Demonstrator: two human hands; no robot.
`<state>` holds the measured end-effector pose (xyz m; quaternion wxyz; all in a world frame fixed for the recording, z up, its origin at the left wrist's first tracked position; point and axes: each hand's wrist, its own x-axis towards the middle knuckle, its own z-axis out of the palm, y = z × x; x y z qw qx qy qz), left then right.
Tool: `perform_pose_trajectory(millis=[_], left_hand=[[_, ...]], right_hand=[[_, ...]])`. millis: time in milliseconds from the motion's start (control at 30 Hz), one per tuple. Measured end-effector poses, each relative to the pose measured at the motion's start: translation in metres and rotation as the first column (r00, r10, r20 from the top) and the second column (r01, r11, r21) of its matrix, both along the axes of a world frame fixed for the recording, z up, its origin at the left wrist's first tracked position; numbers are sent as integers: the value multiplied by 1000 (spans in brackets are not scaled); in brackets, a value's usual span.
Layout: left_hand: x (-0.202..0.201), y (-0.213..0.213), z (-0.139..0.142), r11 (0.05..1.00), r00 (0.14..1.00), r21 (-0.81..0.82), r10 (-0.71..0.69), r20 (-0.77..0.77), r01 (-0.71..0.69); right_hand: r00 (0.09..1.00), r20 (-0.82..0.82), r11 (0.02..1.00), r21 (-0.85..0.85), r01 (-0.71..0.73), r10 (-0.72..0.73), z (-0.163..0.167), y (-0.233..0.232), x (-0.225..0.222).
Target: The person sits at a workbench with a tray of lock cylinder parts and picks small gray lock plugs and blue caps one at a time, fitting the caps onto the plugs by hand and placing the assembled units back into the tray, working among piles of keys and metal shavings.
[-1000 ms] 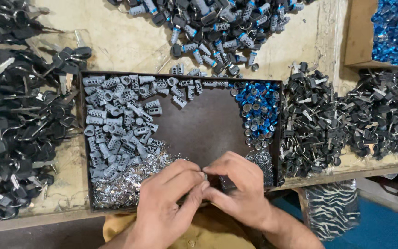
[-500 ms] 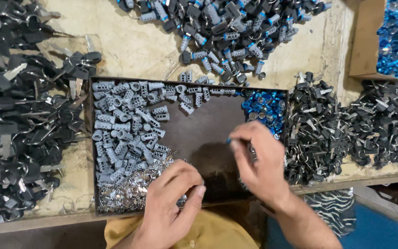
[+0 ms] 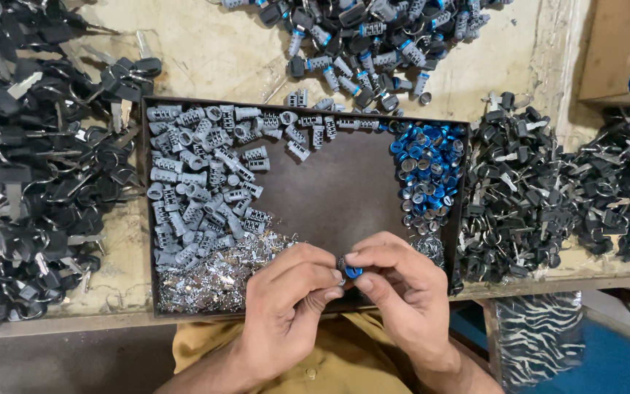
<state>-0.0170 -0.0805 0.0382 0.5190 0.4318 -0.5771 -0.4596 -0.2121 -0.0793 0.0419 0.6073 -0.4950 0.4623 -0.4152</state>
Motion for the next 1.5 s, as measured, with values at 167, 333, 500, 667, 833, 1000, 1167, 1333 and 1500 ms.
perform_pose_trajectory(millis=[167, 333, 500, 667, 833, 1000, 1167, 1333, 1500], left_hand=[[-2, 5, 7, 993, 998, 114, 32, -48, -26], [16, 5, 7, 800, 823, 524, 70, -564, 291], [0, 6, -19, 587, 769, 651, 74, -635, 481], [-8, 5, -44, 753, 899, 569, -68, -432, 331], [-16, 3, -54, 844, 924, 496, -1, -383, 206], [-48, -16, -46, 797, 917, 515, -117, -381, 316], [-63, -35, -32, 779, 937, 541, -167, -306, 316], [-65, -42, -23, 809, 950, 536, -81, -302, 240], [-66, -36, -9, 773, 966, 603, -53, -253, 200]], right_hand=[[982, -168, 982, -149, -113, 88, 14, -2, 2], [920, -346, 925, -257, -280, 182, 26, -4, 7], [849, -510, 791, -572, -215, -137, 13, 2, 9], [809, -585, 842, -464, -276, -57, 17, -15, -49], [229, -856, 865, -493, -92, -464, 32, -48, -130], [102, -943, 920, -332, -207, -317, 12, -64, -157], [118, -917, 896, -398, -195, -381, 4, -74, -174], [263, -839, 866, -499, -24, -476, 20, -71, -194], [732, -130, 677, -513, 528, -669, 39, -49, -201]])
